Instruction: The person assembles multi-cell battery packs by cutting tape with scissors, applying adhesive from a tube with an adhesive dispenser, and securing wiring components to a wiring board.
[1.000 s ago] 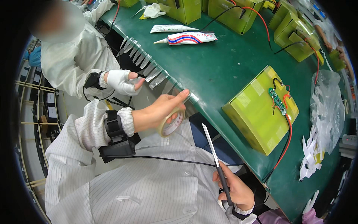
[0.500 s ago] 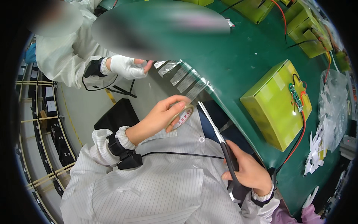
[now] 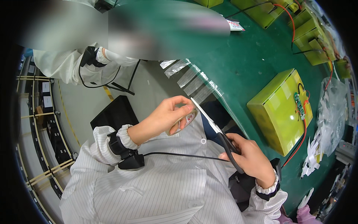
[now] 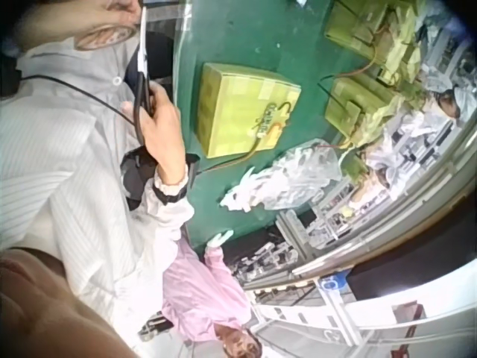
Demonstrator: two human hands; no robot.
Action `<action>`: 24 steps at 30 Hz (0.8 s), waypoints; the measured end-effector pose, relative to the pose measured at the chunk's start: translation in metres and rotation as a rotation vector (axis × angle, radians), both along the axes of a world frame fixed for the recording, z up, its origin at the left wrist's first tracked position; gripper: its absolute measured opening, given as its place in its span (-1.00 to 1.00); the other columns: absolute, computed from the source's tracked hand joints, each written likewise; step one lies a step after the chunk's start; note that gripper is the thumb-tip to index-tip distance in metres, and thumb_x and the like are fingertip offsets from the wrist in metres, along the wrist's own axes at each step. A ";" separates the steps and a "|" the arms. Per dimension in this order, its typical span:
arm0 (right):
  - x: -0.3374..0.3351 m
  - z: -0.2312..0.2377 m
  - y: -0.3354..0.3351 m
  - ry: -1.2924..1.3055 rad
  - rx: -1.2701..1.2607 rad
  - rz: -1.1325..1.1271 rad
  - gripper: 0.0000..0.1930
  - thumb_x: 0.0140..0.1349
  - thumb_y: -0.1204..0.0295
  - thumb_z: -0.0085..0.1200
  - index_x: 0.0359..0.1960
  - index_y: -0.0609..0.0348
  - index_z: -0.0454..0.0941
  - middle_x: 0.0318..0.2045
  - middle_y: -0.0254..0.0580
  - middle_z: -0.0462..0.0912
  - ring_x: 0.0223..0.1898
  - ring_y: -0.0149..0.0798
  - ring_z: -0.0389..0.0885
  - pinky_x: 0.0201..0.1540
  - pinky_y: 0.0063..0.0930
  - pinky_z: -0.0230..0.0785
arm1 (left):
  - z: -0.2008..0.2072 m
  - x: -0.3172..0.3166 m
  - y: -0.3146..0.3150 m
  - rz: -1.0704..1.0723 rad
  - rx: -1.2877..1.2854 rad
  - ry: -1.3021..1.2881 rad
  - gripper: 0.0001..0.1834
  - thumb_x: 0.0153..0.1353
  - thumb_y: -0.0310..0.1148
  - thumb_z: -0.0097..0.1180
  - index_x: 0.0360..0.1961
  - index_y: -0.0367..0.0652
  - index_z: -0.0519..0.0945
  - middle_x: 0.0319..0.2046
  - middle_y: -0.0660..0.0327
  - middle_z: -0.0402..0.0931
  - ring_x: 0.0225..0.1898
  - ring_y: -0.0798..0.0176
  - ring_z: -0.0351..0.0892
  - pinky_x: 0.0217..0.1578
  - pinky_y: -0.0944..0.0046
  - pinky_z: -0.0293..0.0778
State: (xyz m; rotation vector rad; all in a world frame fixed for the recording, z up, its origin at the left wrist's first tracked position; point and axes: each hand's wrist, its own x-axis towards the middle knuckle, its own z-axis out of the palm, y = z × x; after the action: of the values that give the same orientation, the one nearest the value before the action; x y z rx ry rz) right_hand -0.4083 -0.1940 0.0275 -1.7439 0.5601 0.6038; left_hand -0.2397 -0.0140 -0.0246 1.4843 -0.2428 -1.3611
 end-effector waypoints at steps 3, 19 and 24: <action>0.002 -0.001 0.005 -0.029 -0.100 0.069 -0.53 -0.06 0.23 0.22 -0.21 0.36 0.42 -0.78 -0.27 0.26 -0.72 -0.43 0.19 -0.64 -0.54 0.08 | -0.004 0.000 0.004 0.003 0.022 -0.011 -0.71 0.22 -0.19 -0.10 -0.21 -0.21 0.37 -0.76 0.28 0.37 -0.86 0.53 0.20 -0.84 0.50 0.07; -0.165 0.033 -0.016 -0.784 0.048 -0.787 -0.13 0.06 -0.15 -0.11 0.19 0.34 0.00 -0.36 -0.21 0.35 -0.54 -0.43 0.31 -0.56 -0.65 0.15 | 0.137 0.039 -0.043 -0.607 -0.366 -1.364 -0.49 0.05 -0.46 0.04 0.06 -0.19 0.22 -0.50 0.14 0.47 -0.50 0.13 0.43 -0.36 0.27 0.32; -0.235 0.022 -0.019 -0.553 -0.455 -1.266 -0.57 0.31 0.34 -0.33 0.18 0.22 0.10 -0.41 -0.36 0.34 -0.53 -0.54 0.26 -0.55 -0.70 0.11 | 0.066 0.060 -0.187 -0.555 -0.617 -1.709 -0.82 0.02 -0.39 0.04 -0.34 -0.22 0.45 -0.54 -0.02 0.47 -0.40 -0.12 0.42 -0.25 0.03 0.27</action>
State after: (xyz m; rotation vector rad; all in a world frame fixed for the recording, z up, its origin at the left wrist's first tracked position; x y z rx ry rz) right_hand -0.6433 -0.2132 0.0499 -1.4646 1.2626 -0.9148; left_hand -0.1794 -0.2005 0.0416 1.6633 -2.0128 0.0656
